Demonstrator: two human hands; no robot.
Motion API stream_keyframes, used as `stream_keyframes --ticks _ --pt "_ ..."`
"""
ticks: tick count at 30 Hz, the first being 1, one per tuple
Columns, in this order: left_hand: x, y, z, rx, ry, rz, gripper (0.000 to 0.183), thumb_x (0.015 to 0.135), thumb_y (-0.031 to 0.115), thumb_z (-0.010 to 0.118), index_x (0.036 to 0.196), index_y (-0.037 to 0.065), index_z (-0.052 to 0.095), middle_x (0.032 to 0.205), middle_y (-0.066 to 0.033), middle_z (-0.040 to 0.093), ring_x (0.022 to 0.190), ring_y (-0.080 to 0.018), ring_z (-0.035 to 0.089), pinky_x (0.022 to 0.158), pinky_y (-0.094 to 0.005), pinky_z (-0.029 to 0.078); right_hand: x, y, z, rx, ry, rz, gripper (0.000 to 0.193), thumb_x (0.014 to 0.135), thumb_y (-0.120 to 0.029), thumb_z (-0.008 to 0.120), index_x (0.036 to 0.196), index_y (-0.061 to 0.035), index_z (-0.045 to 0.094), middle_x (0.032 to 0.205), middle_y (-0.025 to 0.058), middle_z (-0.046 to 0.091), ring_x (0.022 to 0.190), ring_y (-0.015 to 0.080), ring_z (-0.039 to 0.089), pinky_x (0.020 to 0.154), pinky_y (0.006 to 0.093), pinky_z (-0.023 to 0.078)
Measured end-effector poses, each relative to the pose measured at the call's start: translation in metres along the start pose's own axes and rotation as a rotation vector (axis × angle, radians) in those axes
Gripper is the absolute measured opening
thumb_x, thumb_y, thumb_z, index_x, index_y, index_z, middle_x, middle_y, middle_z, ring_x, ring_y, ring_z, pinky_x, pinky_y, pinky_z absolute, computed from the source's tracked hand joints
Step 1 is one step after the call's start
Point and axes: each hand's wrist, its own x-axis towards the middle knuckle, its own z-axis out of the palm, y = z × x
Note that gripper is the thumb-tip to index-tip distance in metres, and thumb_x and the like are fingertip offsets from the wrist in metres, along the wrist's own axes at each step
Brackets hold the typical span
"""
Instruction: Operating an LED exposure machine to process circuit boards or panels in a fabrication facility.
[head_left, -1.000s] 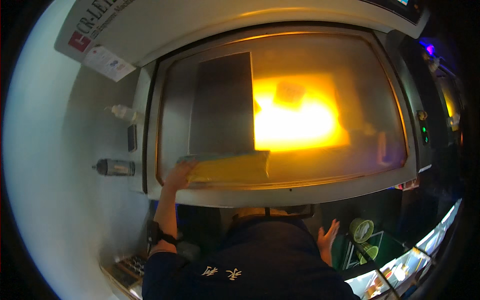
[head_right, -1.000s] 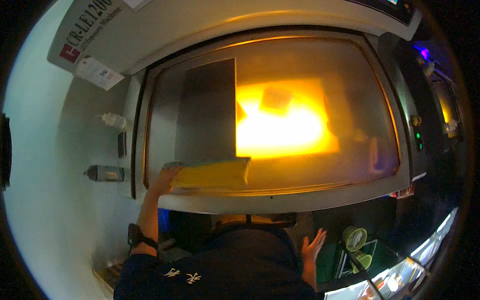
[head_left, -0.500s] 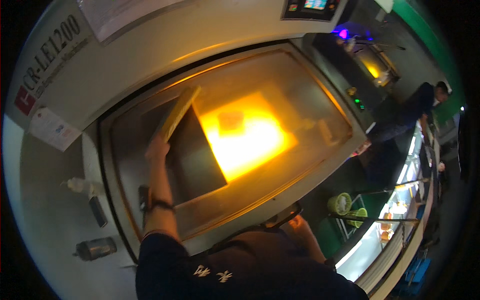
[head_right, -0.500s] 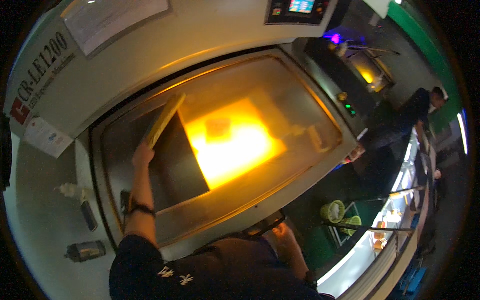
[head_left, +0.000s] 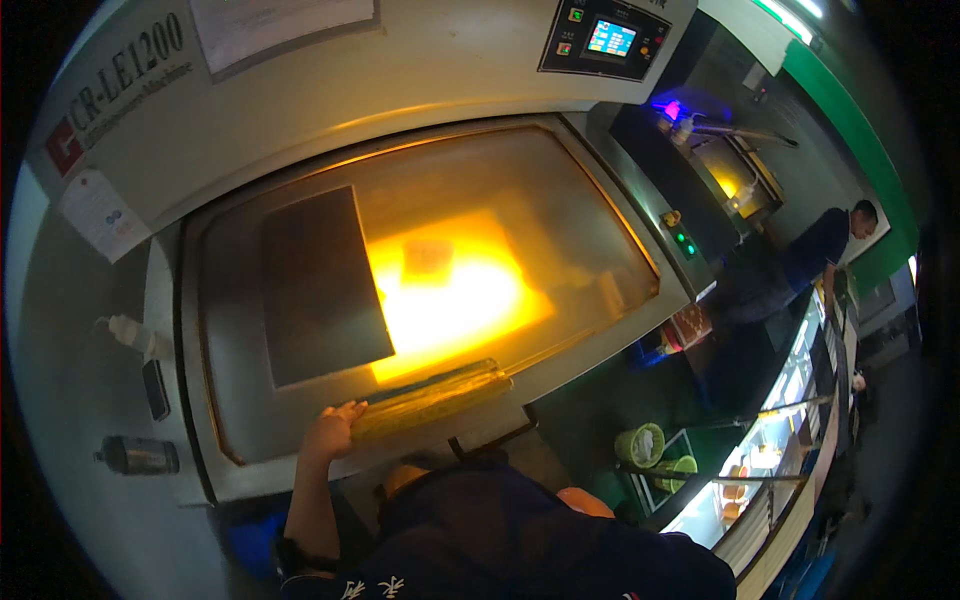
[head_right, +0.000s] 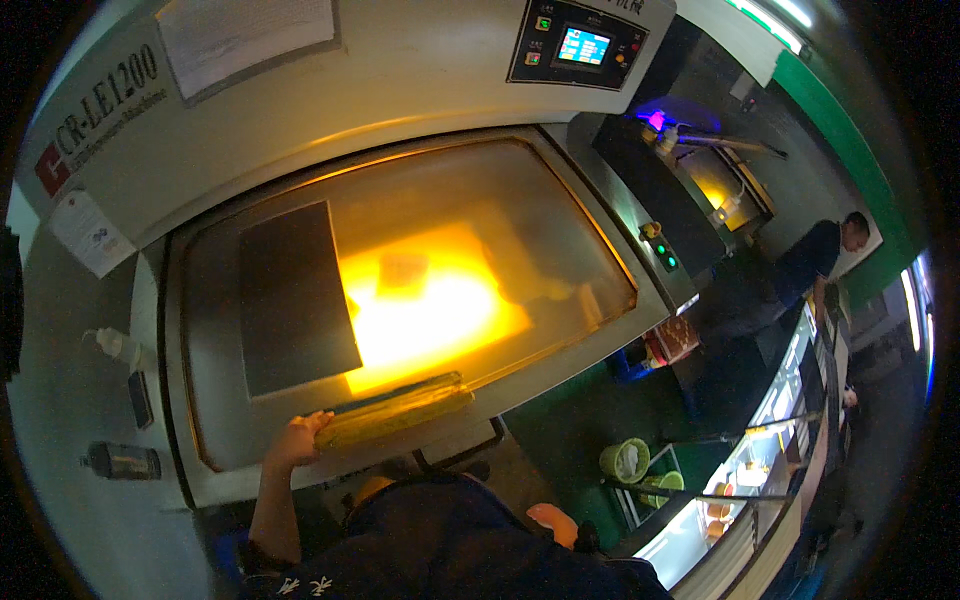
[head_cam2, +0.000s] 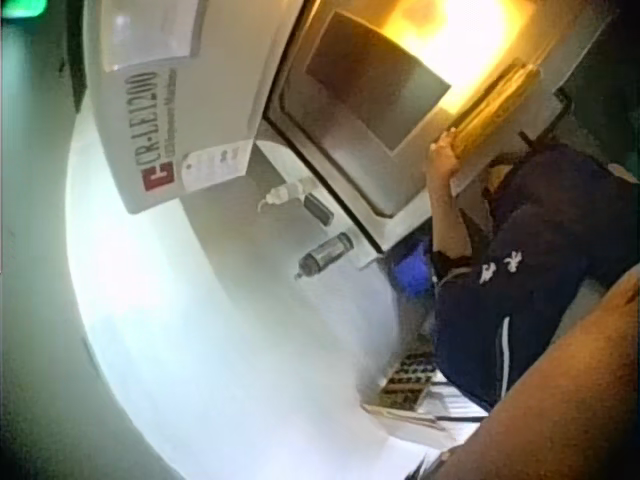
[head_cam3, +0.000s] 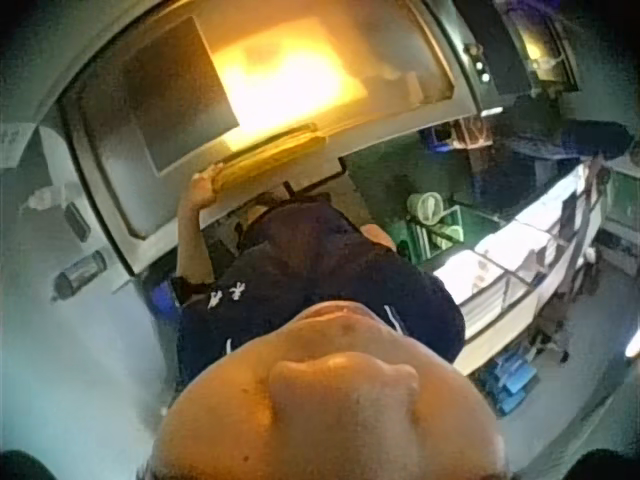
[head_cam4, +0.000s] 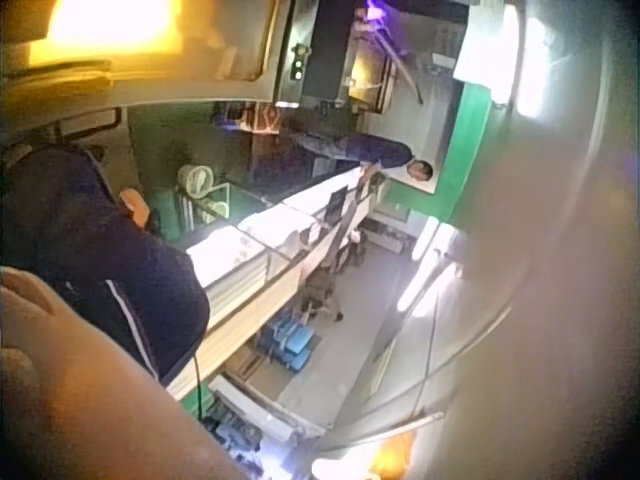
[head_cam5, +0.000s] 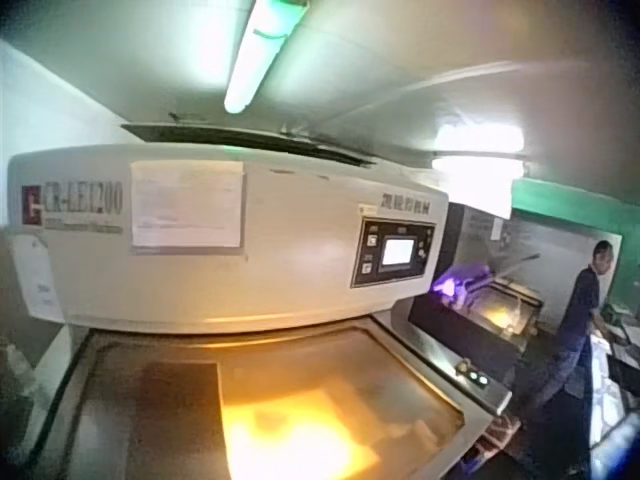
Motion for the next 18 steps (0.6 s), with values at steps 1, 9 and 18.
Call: stream_keyframes --ticks 1,9,18 --pt "-0.001 0.003 0.005 0.041 0.026 -0.06 0.077 0.075 0.021 0.072 0.144 0.02 0.036 0.148 -0.0041 0.037 0.128 -0.0323 0.042 0.107 -0.0424 0.037 0.013 0.012 -0.015 -0.076 0.0 -0.033 0.028 0.09 -0.026 0.054 0.103 -0.0026 0.062 0.1 0.0162 0.065 0.093 0.0282 0.061 0.081 0.0399 0.046" --pt "-0.042 0.108 0.041 0.185 0.441 -0.414 0.085 0.072 0.013 0.072 0.144 0.029 0.03 0.145 -0.0005 0.04 0.129 -0.0339 0.042 0.095 -0.0565 0.044 0.025 -0.137 -0.161 0.265 0.493 -0.391 0.046 0.089 -0.034 0.058 0.118 0.0007 0.059 0.119 0.0168 0.062 0.113 0.0292 0.058 0.098 0.0369 0.043" --pt "-0.01 0.084 0.158 -0.699 0.306 -0.15 0.077 0.069 0.008 0.064 0.141 0.025 0.042 0.13 -0.0148 0.055 0.116 -0.0354 0.054 0.094 -0.0415 0.046 0.035 -0.07 -0.134 0.473 0.366 -0.275 0.041 0.091 -0.023 0.057 0.124 0.0012 0.056 0.11 0.0124 0.064 0.097 0.0167 0.061 0.08 0.0281 0.049"
